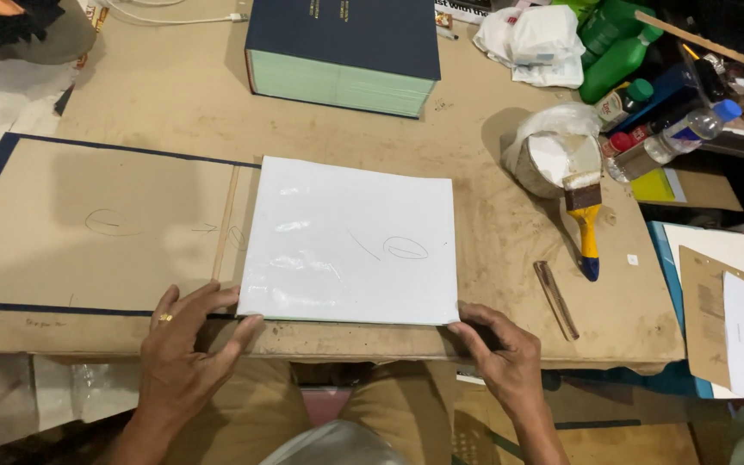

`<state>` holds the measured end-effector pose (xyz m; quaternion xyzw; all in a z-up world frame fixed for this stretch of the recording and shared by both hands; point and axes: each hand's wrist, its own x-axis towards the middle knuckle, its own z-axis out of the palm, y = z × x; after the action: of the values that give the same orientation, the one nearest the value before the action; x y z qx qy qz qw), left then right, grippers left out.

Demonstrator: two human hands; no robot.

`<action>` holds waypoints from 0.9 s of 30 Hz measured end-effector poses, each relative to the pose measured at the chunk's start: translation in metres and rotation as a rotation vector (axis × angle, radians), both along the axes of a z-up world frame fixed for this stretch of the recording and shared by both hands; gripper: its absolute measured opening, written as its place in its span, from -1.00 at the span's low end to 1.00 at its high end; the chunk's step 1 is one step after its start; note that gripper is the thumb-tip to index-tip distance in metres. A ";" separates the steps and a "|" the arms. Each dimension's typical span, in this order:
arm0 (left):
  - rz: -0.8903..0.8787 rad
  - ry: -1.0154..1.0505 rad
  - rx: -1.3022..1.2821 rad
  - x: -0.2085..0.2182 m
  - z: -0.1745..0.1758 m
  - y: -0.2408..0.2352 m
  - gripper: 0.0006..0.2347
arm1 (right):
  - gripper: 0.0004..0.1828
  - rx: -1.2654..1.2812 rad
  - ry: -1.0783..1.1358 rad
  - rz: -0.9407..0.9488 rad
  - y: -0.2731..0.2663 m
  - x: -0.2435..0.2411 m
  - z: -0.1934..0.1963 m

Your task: Manually applying adhesive to paper and assembling book components.

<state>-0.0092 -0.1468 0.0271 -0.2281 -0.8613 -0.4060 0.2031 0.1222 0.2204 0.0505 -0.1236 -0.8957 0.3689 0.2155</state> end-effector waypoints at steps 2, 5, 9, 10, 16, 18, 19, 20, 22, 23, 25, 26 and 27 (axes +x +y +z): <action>0.001 0.026 0.011 0.000 0.000 0.003 -0.69 | -0.70 -0.001 0.000 -0.001 -0.002 0.002 0.002; 0.028 0.048 0.008 0.000 0.003 0.004 -0.71 | -0.71 -0.080 -0.027 -0.001 -0.009 0.001 0.008; -0.068 0.186 -0.052 0.001 0.013 0.015 -0.74 | -0.77 -0.174 -0.114 -0.068 -0.013 0.000 0.015; -0.060 0.227 -0.124 0.002 0.013 0.020 -0.71 | -0.76 -0.234 -0.160 -0.103 -0.014 0.000 0.017; -0.304 0.287 -0.288 -0.009 0.056 0.077 -0.88 | -0.72 -0.374 -0.317 -0.231 -0.022 -0.006 0.035; -0.350 0.246 -0.309 -0.043 0.060 0.078 -0.84 | -0.75 -0.343 -0.345 -0.238 -0.025 -0.007 0.045; -0.395 0.207 -0.323 -0.060 0.062 0.074 -0.78 | -0.78 -0.306 -0.368 -0.245 -0.028 -0.011 0.049; -0.366 0.203 -0.337 -0.076 0.064 0.073 -0.78 | -0.78 -0.310 -0.370 -0.213 -0.018 -0.008 0.044; -0.344 0.114 -0.596 -0.111 0.070 0.067 -0.79 | -0.74 -0.295 -0.440 -0.174 0.002 -0.007 0.034; -0.326 0.110 -0.603 -0.115 0.080 0.066 -0.79 | -0.74 -0.297 -0.440 -0.154 -0.007 -0.017 0.052; -0.441 -0.227 -0.878 -0.124 0.098 0.068 -0.63 | -0.66 -0.435 -0.625 -0.321 -0.022 -0.035 0.088; -0.430 -0.234 -0.880 -0.123 0.098 0.067 -0.63 | -0.66 -0.435 -0.629 -0.309 -0.031 -0.047 0.096; -0.443 -0.249 -0.877 -0.123 0.098 0.067 -0.63 | -0.63 -0.516 -0.608 -0.327 -0.040 -0.058 0.105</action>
<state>-0.1320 -0.0797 0.1247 -0.4189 -0.8995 -0.0633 -0.1073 0.0642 0.1802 0.1552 -0.4169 -0.7654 0.4887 -0.0407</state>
